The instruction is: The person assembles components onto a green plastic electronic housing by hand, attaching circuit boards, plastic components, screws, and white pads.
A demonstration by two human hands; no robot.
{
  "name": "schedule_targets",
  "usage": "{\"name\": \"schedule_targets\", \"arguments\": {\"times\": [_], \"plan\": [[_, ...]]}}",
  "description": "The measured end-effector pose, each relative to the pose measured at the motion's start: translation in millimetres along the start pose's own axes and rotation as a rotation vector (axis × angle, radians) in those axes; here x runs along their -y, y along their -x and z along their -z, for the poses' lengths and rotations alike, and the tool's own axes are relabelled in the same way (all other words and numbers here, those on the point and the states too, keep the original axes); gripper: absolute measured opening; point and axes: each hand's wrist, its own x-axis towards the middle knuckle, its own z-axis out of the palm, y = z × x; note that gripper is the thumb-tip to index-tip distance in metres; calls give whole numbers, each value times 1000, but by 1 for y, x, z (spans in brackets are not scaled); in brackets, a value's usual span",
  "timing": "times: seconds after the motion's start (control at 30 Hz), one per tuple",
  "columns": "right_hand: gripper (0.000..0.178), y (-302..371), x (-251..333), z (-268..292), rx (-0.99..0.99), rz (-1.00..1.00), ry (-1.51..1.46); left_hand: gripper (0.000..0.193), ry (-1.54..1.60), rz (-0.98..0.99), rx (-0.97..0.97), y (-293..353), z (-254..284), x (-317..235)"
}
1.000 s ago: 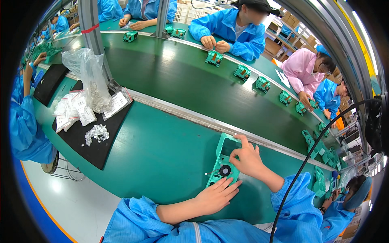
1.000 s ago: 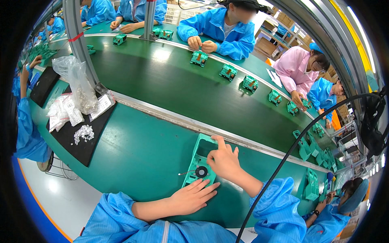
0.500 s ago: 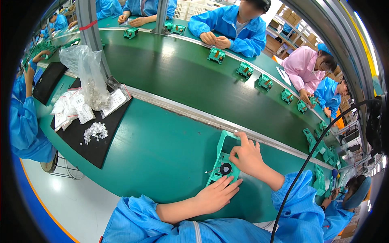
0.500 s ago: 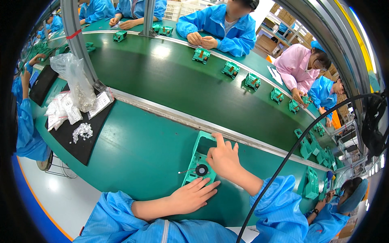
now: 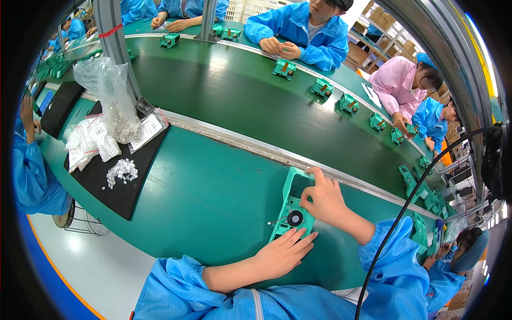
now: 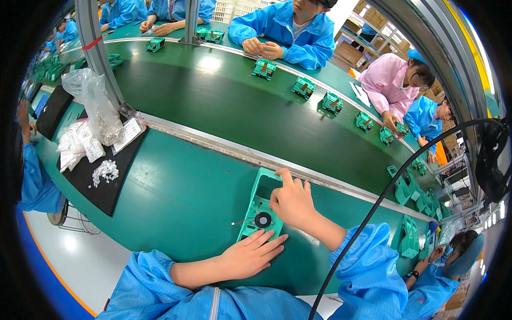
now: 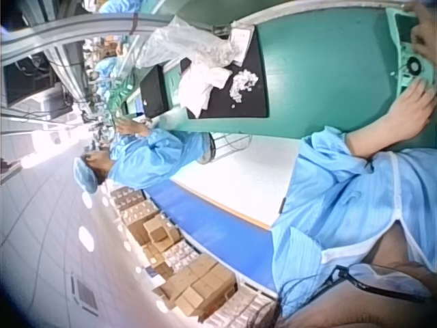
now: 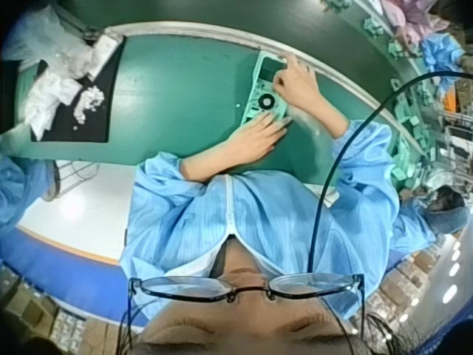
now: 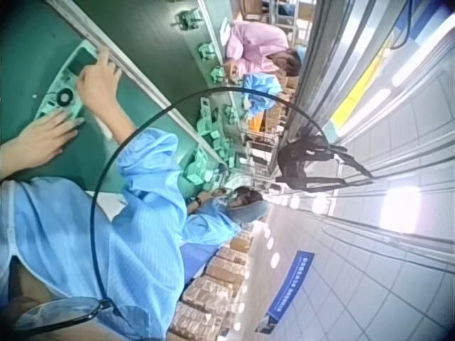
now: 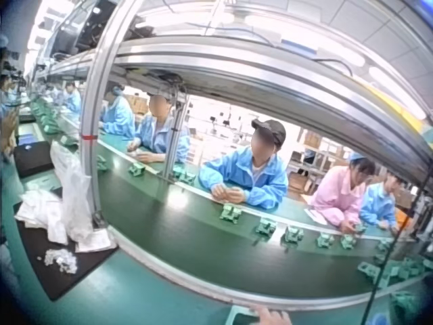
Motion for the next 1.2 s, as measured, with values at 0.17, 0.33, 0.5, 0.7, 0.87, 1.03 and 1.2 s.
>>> {"name": "schedule_targets", "arguments": {"times": [0.17,0.33,0.5,0.7,0.87,1.03,1.2], "plan": [[8,2,-1,-2,-49,55,24,45,19,2,21,0,1,1],[6,3,-9,-6,-38,40,-133,43,38,-2,24,-1,-1,1],[7,4,-5,0,23,-11,-122,42,2,-4,-31,0,-5,1],[8,4,3,1,29,-36,-116,42,-4,0,-31,0,-2,1],[10,4,2,-1,18,-26,-56,42,15,-3,-43,0,-3,1],[7,1,0,-1,-10,6,-3,42,1,-2,-36,-1,-3,1],[5,-1,-1,-3,-4,50,28,43,12,-6,-36,1,-3,2]]}}
